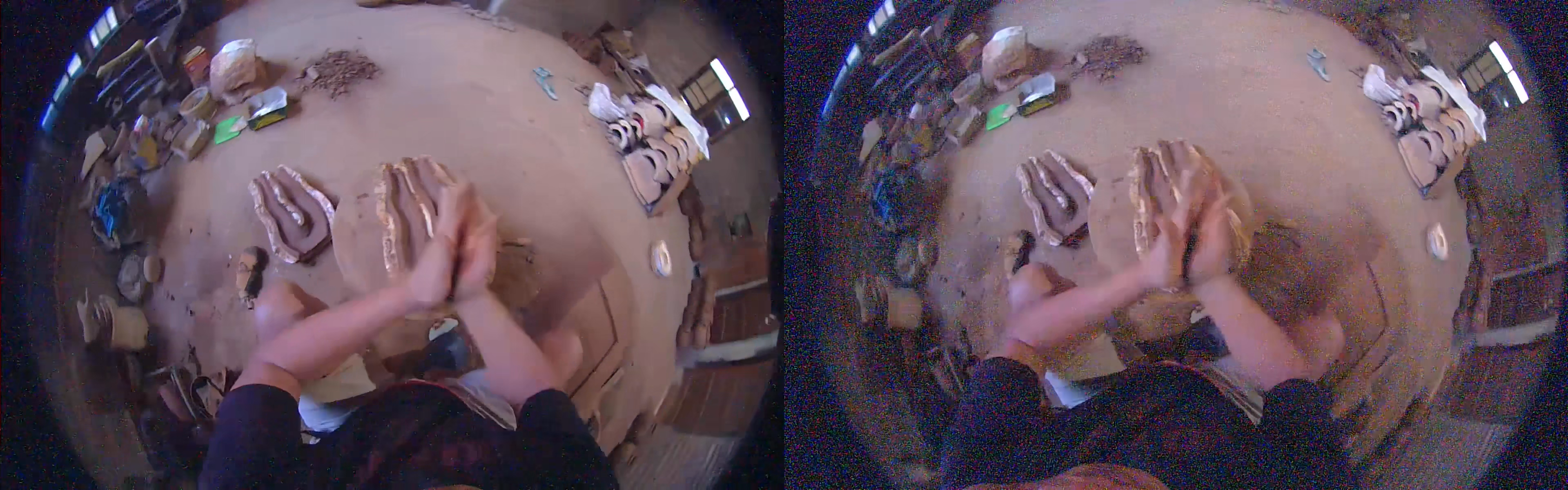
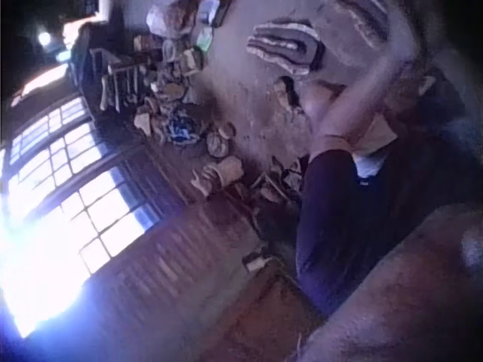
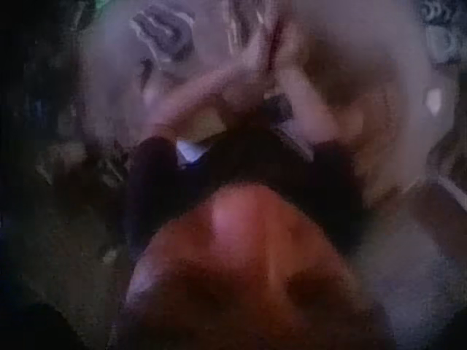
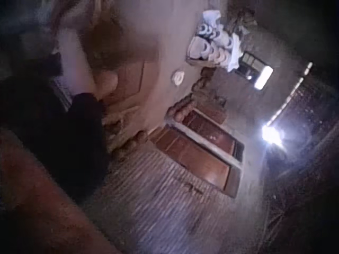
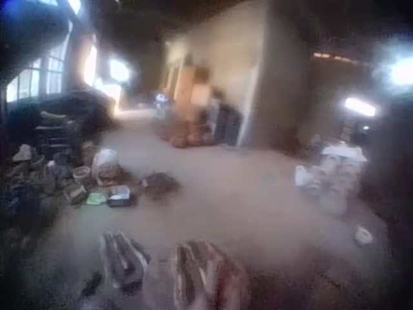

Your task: The person rolls clay by hand into strips, places them into a mold, and presses and smooths the clay along the mold's interior edges.

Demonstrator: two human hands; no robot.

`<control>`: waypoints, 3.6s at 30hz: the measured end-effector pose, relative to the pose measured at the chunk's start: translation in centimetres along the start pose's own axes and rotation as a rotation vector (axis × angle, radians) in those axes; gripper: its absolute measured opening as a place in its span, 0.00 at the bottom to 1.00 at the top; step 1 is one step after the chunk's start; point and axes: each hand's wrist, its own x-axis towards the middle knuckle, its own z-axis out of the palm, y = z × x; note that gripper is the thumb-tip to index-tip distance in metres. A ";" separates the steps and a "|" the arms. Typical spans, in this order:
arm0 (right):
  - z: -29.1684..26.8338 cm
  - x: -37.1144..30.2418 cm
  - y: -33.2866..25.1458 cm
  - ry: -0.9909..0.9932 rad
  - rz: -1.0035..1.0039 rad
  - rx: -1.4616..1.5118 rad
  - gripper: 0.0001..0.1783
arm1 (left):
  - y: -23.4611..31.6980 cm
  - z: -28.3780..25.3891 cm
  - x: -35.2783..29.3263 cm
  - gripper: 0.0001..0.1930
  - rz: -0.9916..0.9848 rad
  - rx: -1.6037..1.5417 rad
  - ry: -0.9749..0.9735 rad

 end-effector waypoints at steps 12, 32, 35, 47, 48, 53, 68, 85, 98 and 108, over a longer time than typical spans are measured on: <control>3.1 1.2 3.2 0.239 0.279 0.282 0.49 | -7.4 -7.1 3.6 0.37 -0.248 0.124 0.164; -4.3 11.4 9.6 -0.010 0.380 -0.770 0.16 | -11.6 -21.5 2.4 0.30 -0.551 0.971 0.264; -1.2 12.9 8.3 0.167 0.507 -0.421 0.16 | -10.3 -22.3 2.1 0.29 -0.621 0.900 0.353; 1.8 16.6 12.9 -0.338 0.368 -1.036 0.20 | -16.3 -28.3 -1.6 0.26 -0.619 0.455 0.569; 1.8 16.6 12.4 -0.355 0.394 -1.067 0.21 | -16.0 -27.2 -1.5 0.26 -0.695 0.348 0.561; 4.2 16.3 11.2 -0.456 0.346 -1.178 0.21 | -13.1 -25.3 -2.6 0.24 -0.776 0.176 0.539; 7.1 17.6 15.9 -0.674 0.279 -1.445 0.19 | -12.8 -26.2 -4.0 0.24 -0.692 0.470 0.668; 3.0 17.9 16.0 -0.737 0.325 -1.246 0.20 | -11.8 -25.5 -1.6 0.26 -0.800 0.441 0.623; 2.6 16.3 14.3 -0.662 0.423 -1.391 0.20 | -11.7 -25.5 -1.4 0.24 -0.824 0.535 0.572; 0.7 16.7 13.5 -0.682 0.422 -1.538 0.18 | -11.6 -24.9 -0.3 0.26 -0.836 0.477 0.582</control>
